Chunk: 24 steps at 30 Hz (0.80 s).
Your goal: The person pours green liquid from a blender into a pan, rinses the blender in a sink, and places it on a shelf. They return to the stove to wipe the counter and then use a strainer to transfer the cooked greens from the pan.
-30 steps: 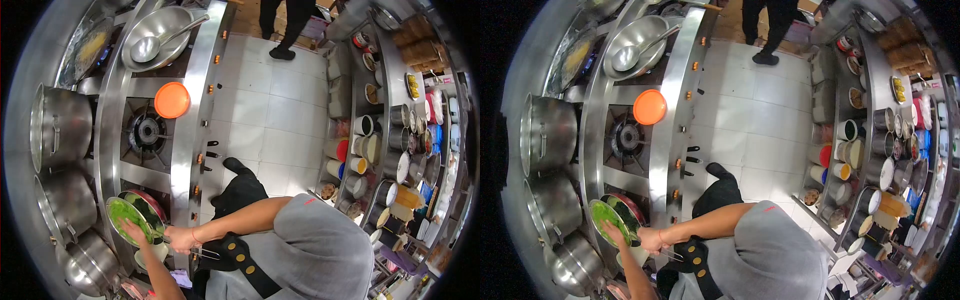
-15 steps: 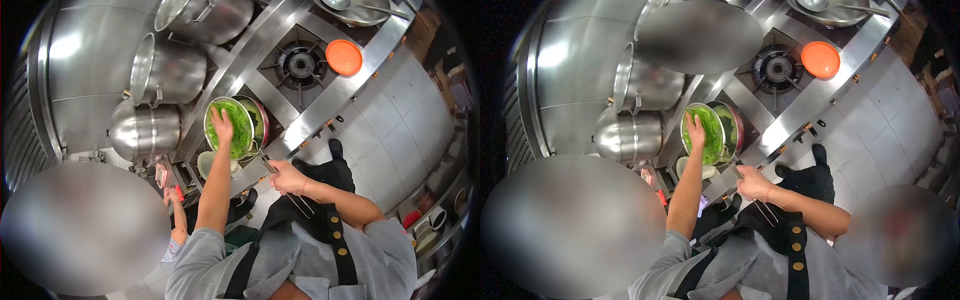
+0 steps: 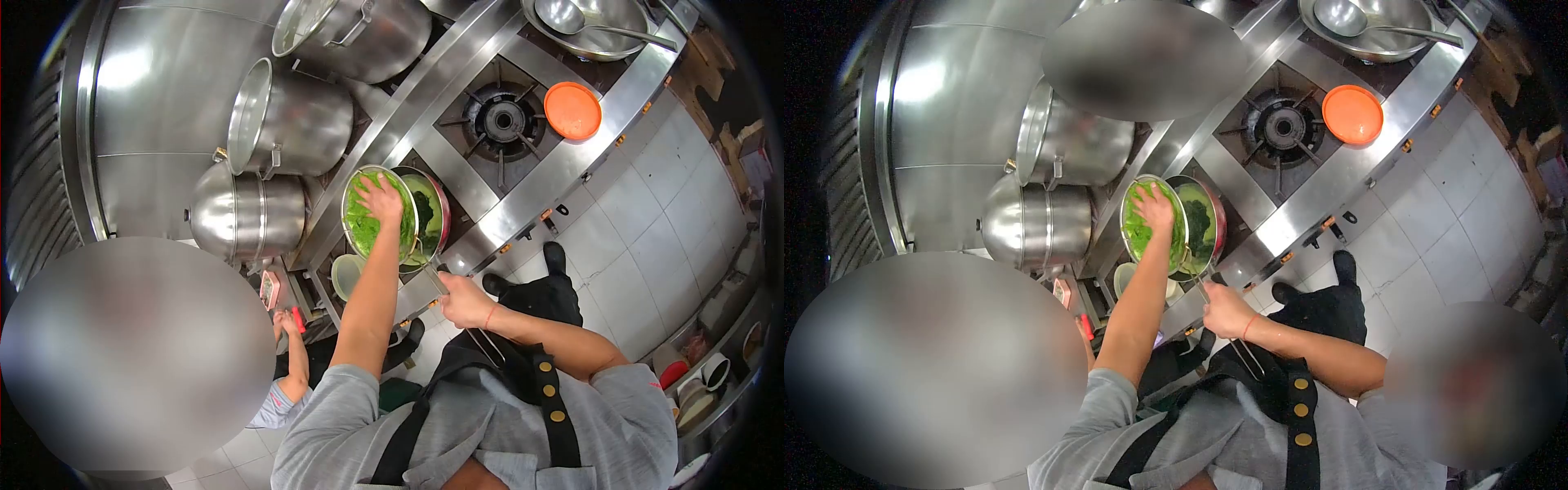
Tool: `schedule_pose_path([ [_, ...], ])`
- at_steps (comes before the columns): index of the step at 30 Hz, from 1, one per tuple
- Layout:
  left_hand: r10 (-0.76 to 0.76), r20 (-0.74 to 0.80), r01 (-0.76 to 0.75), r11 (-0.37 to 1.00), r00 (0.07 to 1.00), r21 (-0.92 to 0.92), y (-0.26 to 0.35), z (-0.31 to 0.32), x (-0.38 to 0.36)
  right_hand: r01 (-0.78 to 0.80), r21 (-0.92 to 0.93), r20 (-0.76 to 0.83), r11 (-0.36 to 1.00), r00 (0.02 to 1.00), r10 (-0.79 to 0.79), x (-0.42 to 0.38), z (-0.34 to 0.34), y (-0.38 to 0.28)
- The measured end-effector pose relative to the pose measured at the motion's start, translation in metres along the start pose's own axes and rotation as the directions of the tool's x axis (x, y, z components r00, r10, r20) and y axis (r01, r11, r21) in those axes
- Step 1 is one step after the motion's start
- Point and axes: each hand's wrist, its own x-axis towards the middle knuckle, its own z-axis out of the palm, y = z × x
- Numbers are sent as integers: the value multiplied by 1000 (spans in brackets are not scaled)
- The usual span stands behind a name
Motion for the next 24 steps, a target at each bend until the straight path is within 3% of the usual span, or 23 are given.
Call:
schedule_pose_path([
  [4, -21, 22, 22, 998, 1000, -53, -12, 4, 11, -73, 93, 36, 993, 997, 70, 3, -9, 1],
  [5, -42, 15, 42, 999, 999, -17, -11, 4, 11, 150, -12, -89, 989, 985, -150, 10, 0, 13],
  [6, -62, 9, 62, 998, 998, 14, -10, 3, 9, 347, -145, -184, 926, 910, -370, 20, 18, 35],
  [7, -82, 3, 82, 996, 997, 44, -9, 3, 7, 300, -102, -149, 948, 938, -313, 20, 25, 39],
  [8, 22, 26, -28, 969, 999, 247, -18, 2, 6, 248, -63, -112, 967, 961, -254, 20, 32, 44],
  [9, 128, 48, -136, 882, 991, 450, -27, 2, 6, 209, -190, 8, 959, 977, -212, 17, 28, 33],
  [10, 231, 70, -224, 752, 970, 620, -37, 5, 8, 221, -209, 2, 953, 974, -226, 19, 30, 33],
  [11, 248, 203, -319, 780, 947, 537, -32, 2, 7, 232, -229, -4, 945, 971, -239, 21, 30, 33],
  [12, 150, 300, -324, 639, 942, 697, -25, 9, 15, 243, -248, -10, 938, 967, -253, 22, 30, 33],
  [13, 325, 199, -381, 762, 924, 524, -81, 45, 50, 266, -209, -92, 941, 953, -289, 14, 25, 24],
  [14, 297, 91, -284, 716, 951, 637, -80, 51, 49, 199, -112, -93, 974, 973, -209, 18, 27, 26],
  [15, 168, 184, -248, 724, 968, 643, -50, 28, 27, 176, -133, -127, 975, 973, -193, 52, 56, 63],
  [16, -48, -36, 53, 990, 998, 134, -20, 14, 1, 293, -174, -177, 940, 930, -322, 40, 47, 51],
  [19, -40, -43, 46, 990, 998, 136, -19, 16, -4, 99, -141, 3, 985, 995, -99, 12, 23, 13],
  [20, -38, -22, 41, 988, 999, 152, -11, 9, -11, 181, -224, -55, 957, 979, -198, 16, 27, 20],
  [23, 145, -27, -134, 957, 989, 256, -36, 18, 6, -45, 46, 49, 998, 998, 43, 7, 8, 6],
  [24, 175, -21, -167, 965, 984, 200, -43, 13, 10, -49, 80, 28, 996, 999, 46, 6, 3, 5],
])
